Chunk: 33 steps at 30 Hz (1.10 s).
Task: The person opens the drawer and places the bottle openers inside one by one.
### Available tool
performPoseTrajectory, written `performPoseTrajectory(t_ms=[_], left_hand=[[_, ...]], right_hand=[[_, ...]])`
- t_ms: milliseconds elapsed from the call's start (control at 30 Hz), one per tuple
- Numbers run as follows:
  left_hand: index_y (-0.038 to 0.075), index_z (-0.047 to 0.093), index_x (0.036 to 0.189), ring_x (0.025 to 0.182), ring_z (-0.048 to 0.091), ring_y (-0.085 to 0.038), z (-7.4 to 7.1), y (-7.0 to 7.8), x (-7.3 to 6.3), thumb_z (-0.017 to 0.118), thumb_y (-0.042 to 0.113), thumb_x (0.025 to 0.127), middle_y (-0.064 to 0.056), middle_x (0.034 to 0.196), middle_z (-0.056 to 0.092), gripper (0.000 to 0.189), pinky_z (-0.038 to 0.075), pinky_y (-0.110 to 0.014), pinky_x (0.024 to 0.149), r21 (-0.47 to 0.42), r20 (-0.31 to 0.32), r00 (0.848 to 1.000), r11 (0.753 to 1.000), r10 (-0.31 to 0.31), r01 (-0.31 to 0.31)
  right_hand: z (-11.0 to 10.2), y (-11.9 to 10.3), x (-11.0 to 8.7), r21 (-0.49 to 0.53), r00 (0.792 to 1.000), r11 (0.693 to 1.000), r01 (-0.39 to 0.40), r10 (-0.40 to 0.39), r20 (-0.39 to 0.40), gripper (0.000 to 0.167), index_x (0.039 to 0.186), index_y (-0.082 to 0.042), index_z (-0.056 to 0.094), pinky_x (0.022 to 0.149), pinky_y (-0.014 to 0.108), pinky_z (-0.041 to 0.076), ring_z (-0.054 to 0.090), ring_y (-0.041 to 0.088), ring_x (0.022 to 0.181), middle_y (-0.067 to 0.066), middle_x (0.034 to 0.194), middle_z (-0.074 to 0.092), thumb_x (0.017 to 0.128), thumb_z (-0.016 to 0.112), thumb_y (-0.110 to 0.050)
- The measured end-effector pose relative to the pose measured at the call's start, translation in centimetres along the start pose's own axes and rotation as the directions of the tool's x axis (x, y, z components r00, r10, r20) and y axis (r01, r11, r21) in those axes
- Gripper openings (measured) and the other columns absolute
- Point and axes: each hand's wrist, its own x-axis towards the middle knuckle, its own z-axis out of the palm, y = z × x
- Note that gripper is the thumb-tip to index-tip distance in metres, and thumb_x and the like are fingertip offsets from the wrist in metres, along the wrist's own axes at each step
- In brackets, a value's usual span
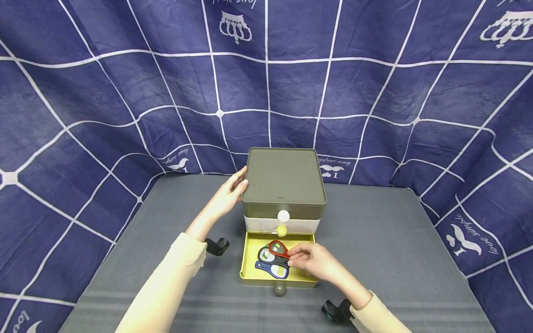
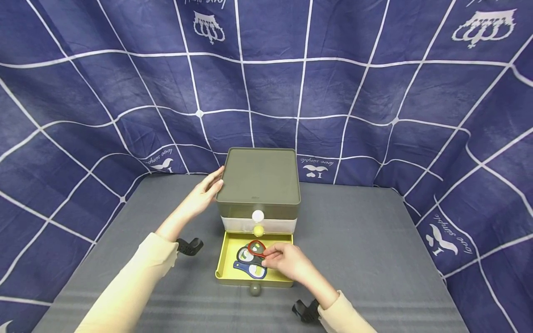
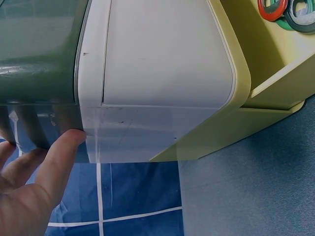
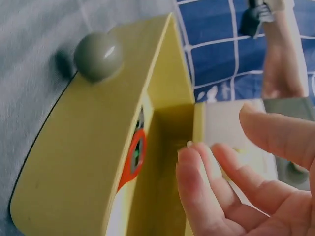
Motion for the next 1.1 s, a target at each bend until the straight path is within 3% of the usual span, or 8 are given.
performPoseTrajectory(t_ms=[300,467,600,867,967,1100], left_hand=[[0.012,0.019,0.159,0.146,0.031,-0.039,0.0,-0.1,0.1,0.038,0.026,0.108,-0.017,0.163,0.019,0.056,0.043,-0.058,0.106,0.000,0.002,1.000,1.000,0.003,-0.003],[0.012,0.019,0.159,0.145,0.032,-0.039,0.0,0.0,0.0,0.038,0.026,0.108,-0.018,0.163,0.020,0.056,0.044,-0.058,0.106,0.007,0.000,1.000,1.000,0.002,-0.002],[0.012,0.019,0.159,0.145,0.031,-0.039,0.1,0.0,0.0,0.038,0.025,0.108,-0.018,0.163,0.019,0.056,0.043,-0.058,0.106,0.001,0.001,1.000,1.000,-0.001,0.001],[0.012,0.019,0.159,0.145,0.032,-0.040,0.1,0.0,-0.1,0.038,0.027,0.108,-0.018,0.163,0.021,0.056,0.043,-0.058,0.106,-0.002,0.005,1.000,1.000,0.008,-0.008],[0.012,0.019,0.159,0.145,0.033,-0.040,0.1,0.0,-0.1,0.038,0.027,0.108,-0.017,0.163,0.020,0.056,0.043,-0.058,0.107,-0.004,0.004,1.000,1.000,0.008,-0.008],[0.012,0.019,0.159,0.144,0.033,-0.040,0.1,0.0,-0.1,0.038,0.027,0.108,-0.017,0.163,0.020,0.056,0.043,-0.058,0.107,-0.006,0.001,1.000,1.000,0.006,-0.006]], right_hand=[[1.7,-0.4,-2.8,0.216,0.978,0.975,-0.047,0.001,0.208,0.024,0.100,0.012,0.065,0.067,0.023,0.058,0.065,0.009,0.074,0.020,0.087,0.071,0.091,0.068,-0.010],[3.9,0.7,-4.0,0.318,0.957,0.944,-0.083,-0.014,0.290,0.026,0.098,0.016,0.064,0.066,0.024,0.060,0.065,0.006,0.070,0.024,0.086,0.071,0.094,0.065,-0.009],[5.7,2.3,-4.6,0.373,0.946,0.914,-0.159,0.033,0.321,0.027,0.098,0.016,0.064,0.063,0.019,0.058,0.066,0.006,0.068,0.023,0.086,0.072,0.095,0.064,-0.011],[7.6,5.2,-4.5,0.500,0.945,0.822,-0.272,0.129,0.302,0.029,0.102,0.013,0.061,0.066,0.021,0.059,0.069,0.008,0.071,0.014,0.086,0.073,0.099,0.058,-0.016],[8.1,5.6,-4.2,0.559,0.946,0.772,-0.302,0.171,0.275,0.023,0.096,0.002,0.060,0.068,0.021,0.059,0.069,0.008,0.073,0.006,0.084,0.073,0.100,0.056,-0.020],[8.5,5.7,-3.8,0.658,0.956,0.694,-0.294,0.197,0.219,0.021,0.096,-0.002,0.058,0.073,0.021,0.060,0.070,0.008,0.077,0.004,0.086,0.073,0.102,0.053,-0.021]])
